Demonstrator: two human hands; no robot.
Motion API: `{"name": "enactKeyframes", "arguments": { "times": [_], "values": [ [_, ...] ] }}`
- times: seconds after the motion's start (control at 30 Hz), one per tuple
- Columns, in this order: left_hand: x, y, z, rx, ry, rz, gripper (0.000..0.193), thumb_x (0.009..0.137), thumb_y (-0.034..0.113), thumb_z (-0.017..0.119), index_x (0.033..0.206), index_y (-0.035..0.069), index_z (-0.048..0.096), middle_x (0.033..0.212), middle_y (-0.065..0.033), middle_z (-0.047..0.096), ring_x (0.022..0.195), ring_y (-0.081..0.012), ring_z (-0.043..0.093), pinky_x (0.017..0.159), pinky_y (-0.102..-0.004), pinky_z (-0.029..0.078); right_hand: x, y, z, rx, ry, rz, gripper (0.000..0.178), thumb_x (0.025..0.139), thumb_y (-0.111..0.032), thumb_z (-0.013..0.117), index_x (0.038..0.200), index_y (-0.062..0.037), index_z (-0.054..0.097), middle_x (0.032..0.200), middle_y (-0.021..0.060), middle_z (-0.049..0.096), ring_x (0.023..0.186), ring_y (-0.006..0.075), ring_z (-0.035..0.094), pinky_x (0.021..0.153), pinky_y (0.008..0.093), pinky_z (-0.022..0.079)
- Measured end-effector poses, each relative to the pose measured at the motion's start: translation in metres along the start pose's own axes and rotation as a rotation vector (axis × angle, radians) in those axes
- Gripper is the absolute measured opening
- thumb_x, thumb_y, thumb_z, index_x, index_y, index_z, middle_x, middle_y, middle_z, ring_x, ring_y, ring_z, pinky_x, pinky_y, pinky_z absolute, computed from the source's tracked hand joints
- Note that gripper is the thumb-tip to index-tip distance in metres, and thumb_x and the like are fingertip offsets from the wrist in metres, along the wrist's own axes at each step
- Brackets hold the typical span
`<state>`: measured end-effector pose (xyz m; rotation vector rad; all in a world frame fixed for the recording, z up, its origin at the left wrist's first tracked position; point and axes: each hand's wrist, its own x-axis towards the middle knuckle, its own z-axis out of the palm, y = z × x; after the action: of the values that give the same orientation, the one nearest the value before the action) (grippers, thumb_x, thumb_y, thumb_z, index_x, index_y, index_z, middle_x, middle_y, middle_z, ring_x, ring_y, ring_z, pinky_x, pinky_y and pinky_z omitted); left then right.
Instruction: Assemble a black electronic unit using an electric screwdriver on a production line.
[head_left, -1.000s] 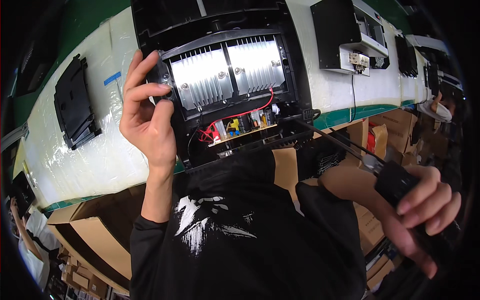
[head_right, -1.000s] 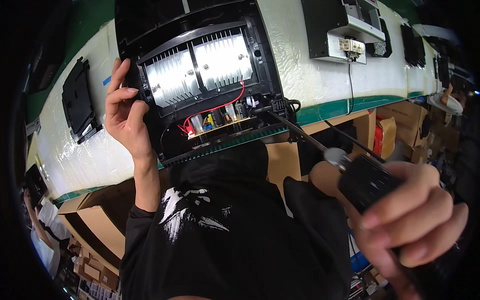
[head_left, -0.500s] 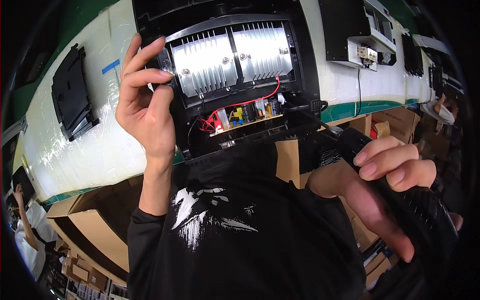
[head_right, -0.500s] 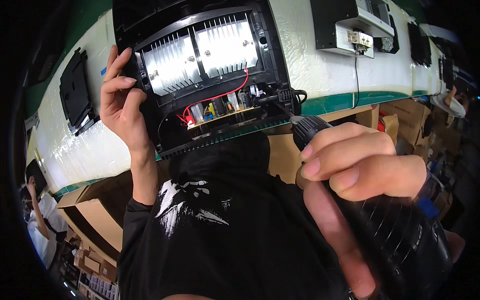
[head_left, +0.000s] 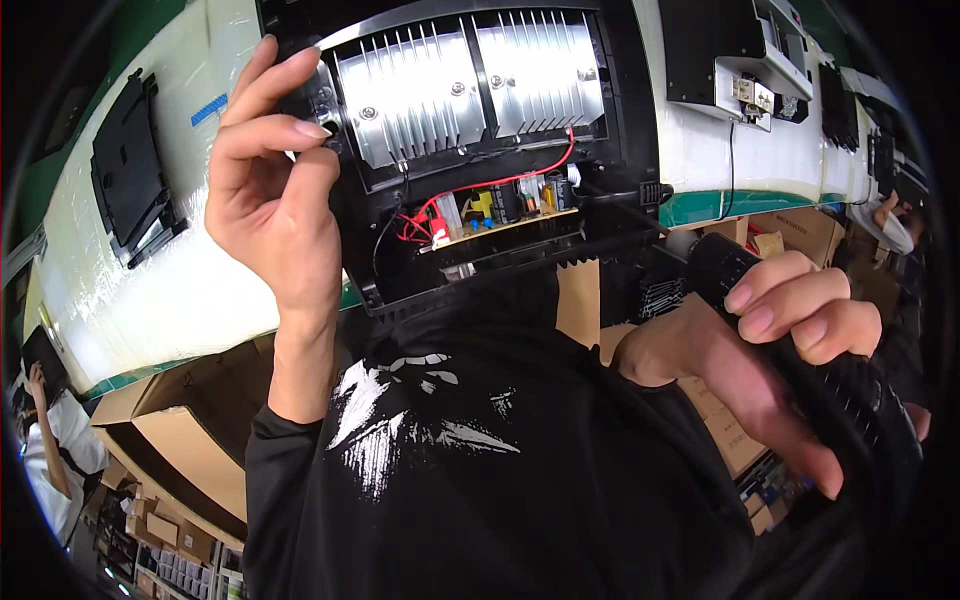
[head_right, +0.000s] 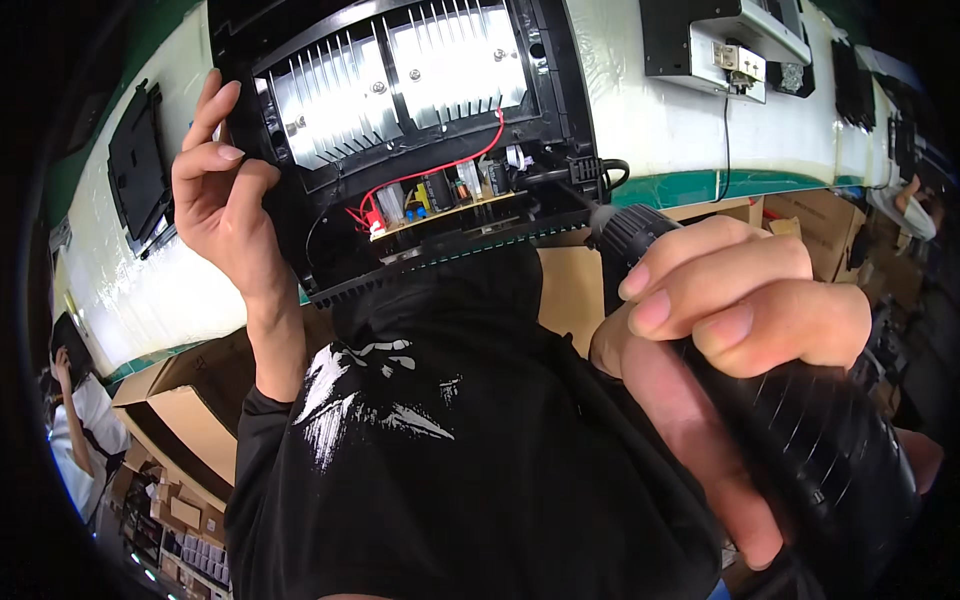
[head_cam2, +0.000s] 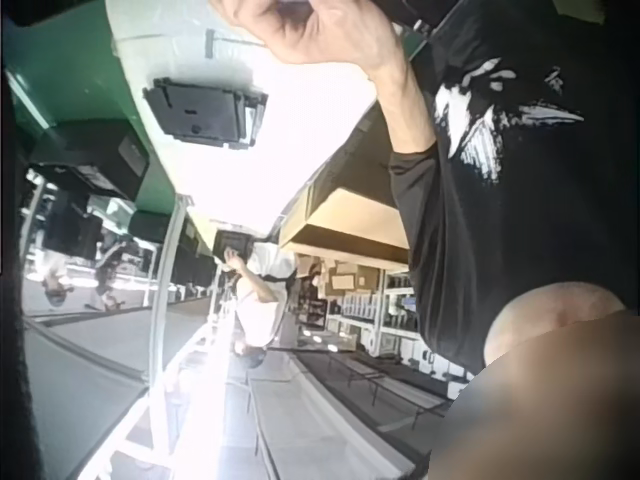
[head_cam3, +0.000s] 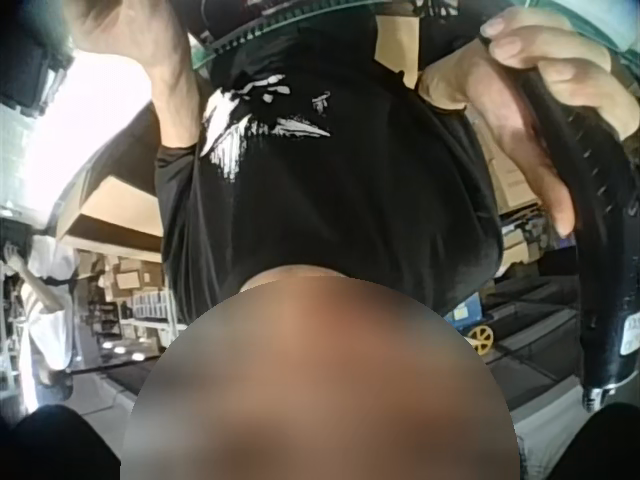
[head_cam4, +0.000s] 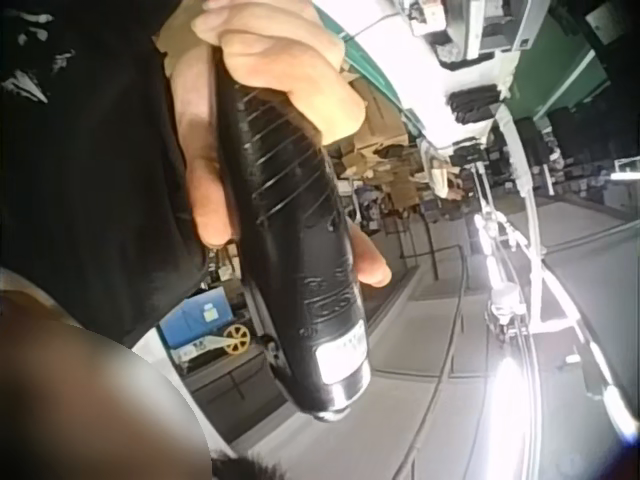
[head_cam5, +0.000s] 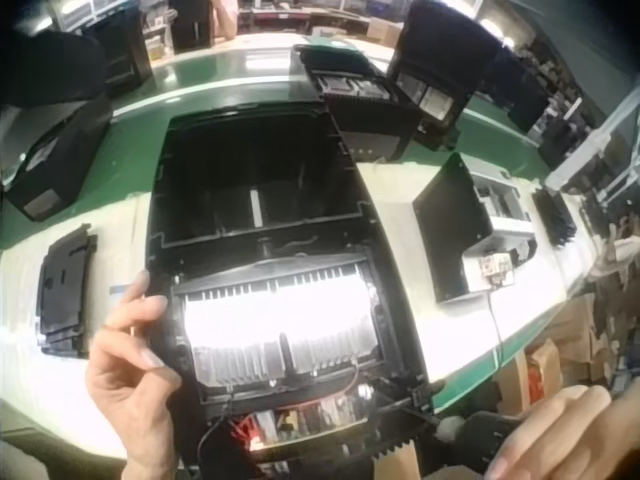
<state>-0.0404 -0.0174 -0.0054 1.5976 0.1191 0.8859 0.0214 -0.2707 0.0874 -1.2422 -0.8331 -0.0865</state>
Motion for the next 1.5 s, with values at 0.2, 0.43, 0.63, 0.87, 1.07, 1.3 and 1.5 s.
{"name": "enactKeyframes", "arguments": {
  "times": [0.2, 0.43, 0.63, 0.87, 1.07, 1.3, 1.5],
  "values": [
    [-0.001, 0.000, -0.003, 0.013, -0.017, -0.007, 0.027, 0.068, -0.016, 0.046, 0.084, 0.005, 0.052, 0.113, -0.0172, 0.061, 0.127, -0.0320, 0.042, 0.105, -0.0396, 0.032, 0.008, 0.009, 0.007, 0.043, -0.014, -0.029, 0.075, 0.075, -0.073, 0.052, 0.108, -0.0051, 0.051, 0.086, 0.0091, 0.051, 0.059, 0.0206, 0.049, 0.044, 0.0326, 0.042],
    [-0.002, -0.001, -0.001, -0.017, 0.024, -0.015, 0.031, 0.068, -0.016, 0.046, 0.090, 0.003, 0.053, 0.110, -0.0178, 0.061, 0.126, -0.0314, 0.043, 0.103, -0.0392, 0.034, 0.010, 0.012, 0.006, 0.026, 0.002, -0.016, 0.080, 0.071, -0.077, 0.051, 0.090, 0.0012, 0.050, 0.083, 0.0068, 0.050, 0.057, 0.0192, 0.049, 0.047, 0.0299, 0.041],
    [-0.002, -0.003, -0.001, -0.029, 0.035, -0.031, 0.030, 0.066, -0.016, 0.045, 0.089, 0.002, 0.054, 0.108, -0.0182, 0.062, 0.125, -0.0310, 0.044, 0.102, -0.0393, 0.035, 0.019, 0.008, -0.001, 0.073, -0.055, -0.002, 0.080, 0.068, -0.077, 0.055, 0.085, 0.0000, 0.048, 0.072, 0.0077, 0.049, 0.056, 0.0189, 0.049, 0.048, 0.0281, 0.040],
    [-0.003, -0.002, -0.004, 0.014, 0.006, -0.056, 0.027, 0.067, -0.013, 0.047, 0.087, 0.003, 0.054, 0.107, -0.0148, 0.063, 0.126, -0.0316, 0.043, 0.106, -0.0417, 0.031, 0.053, -0.083, -0.064, 0.164, 0.153, -0.343, 0.057, 0.073, -0.064, 0.060, 0.074, -0.0081, 0.049, 0.059, -0.0012, 0.047, 0.046, 0.0089, 0.047, 0.044, 0.0194, 0.042],
    [-0.003, 0.000, -0.007, 0.065, 0.019, -0.092, 0.030, 0.065, -0.014, 0.044, 0.088, 0.004, 0.051, 0.107, -0.0141, 0.062, 0.128, -0.0352, 0.040, 0.108, -0.0450, 0.028, 0.069, -0.064, -0.140, -0.546, 0.703, -0.607, 0.079, 0.079, -0.080, 0.018, 0.070, -0.0061, 0.044, 0.055, 0.0044, 0.041, 0.043, 0.0159, 0.040, 0.040, 0.0270, 0.039],
    [-0.003, 0.002, -0.005, 0.099, 0.035, -0.104, 0.032, 0.063, -0.015, 0.043, 0.087, 0.004, 0.050, 0.106, -0.0135, 0.062, 0.128, -0.0370, 0.040, 0.108, -0.0458, 0.027, 0.072, -0.013, -0.159, -0.706, 0.746, -0.430, 0.087, 0.074, -0.085, 0.012, 0.066, -0.0045, 0.045, 0.049, 0.0086, 0.043, 0.044, 0.0205, 0.046, 0.047, 0.0298, 0.044],
    [-0.004, 0.003, -0.004, 0.122, 0.062, -0.130, 0.033, 0.062, -0.016, 0.042, 0.087, 0.003, 0.050, 0.106, -0.0143, 0.061, 0.129, -0.0380, 0.039, 0.108, -0.0457, 0.027, 0.068, 0.008, -0.158, -0.765, 0.669, -0.303, 0.088, 0.072, -0.087, 0.015, 0.069, -0.0042, 0.047, 0.057, 0.0097, 0.048, 0.046, 0.0201, 0.048, 0.050, 0.0313, 0.045]
  ]
}}
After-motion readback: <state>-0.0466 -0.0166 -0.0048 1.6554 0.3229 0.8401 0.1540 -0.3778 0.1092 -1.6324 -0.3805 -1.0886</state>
